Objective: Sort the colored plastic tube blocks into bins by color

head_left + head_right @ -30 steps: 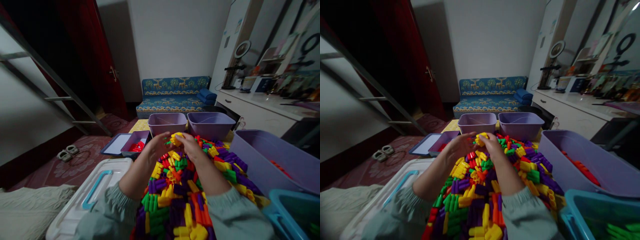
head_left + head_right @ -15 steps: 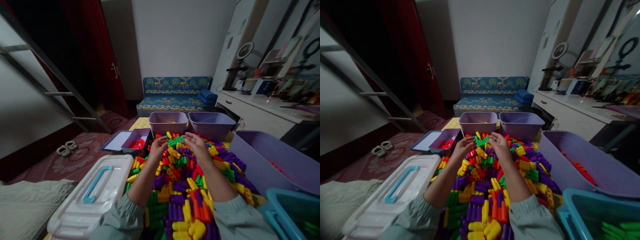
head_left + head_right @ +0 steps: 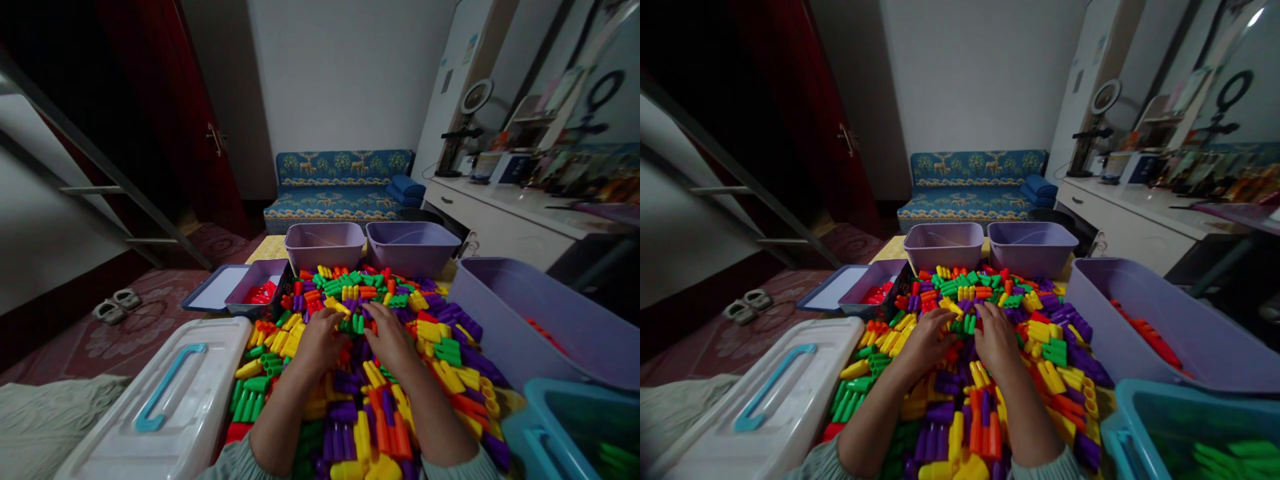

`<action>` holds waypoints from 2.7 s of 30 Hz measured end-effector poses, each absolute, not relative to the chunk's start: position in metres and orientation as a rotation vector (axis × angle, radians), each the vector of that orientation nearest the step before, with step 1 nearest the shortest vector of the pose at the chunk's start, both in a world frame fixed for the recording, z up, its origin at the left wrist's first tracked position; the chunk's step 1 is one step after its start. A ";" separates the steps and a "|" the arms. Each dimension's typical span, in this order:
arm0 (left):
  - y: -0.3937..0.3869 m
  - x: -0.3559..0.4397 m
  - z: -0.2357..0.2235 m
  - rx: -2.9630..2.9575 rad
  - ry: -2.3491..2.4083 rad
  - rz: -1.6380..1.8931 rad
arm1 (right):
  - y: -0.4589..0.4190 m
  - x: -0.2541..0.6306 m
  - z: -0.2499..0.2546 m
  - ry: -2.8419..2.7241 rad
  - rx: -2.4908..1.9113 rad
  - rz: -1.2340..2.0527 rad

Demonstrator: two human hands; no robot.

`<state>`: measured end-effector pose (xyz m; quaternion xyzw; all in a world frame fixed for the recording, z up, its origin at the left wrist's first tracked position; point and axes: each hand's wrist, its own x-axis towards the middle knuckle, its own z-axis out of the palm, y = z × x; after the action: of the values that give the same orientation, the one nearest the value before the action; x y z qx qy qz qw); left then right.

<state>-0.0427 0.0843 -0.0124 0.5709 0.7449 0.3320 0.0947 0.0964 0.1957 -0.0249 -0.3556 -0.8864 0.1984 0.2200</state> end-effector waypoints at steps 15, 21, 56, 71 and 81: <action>0.078 -0.028 -0.006 1.717 2.346 0.626 | 0.183 0.104 -0.005 -2.722 -1.106 0.345; 0.076 -0.021 0.002 1.706 2.376 0.520 | 0.181 0.101 -0.009 -2.661 -1.062 0.634; 0.084 -0.027 -0.013 1.551 2.435 0.775 | 0.184 0.097 -0.014 -2.661 -1.094 0.382; 0.087 -0.031 -0.013 1.524 2.277 1.169 | 0.189 0.099 -0.006 -2.504 -0.912 0.849; 0.071 -0.035 0.018 1.703 2.291 0.480 | 0.189 0.118 0.008 -2.753 -1.286 0.383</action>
<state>-0.0350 0.0711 0.0182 0.5837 0.7855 0.1644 0.1232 0.1181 0.1888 0.0083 -0.4196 -0.8982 0.1250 0.0395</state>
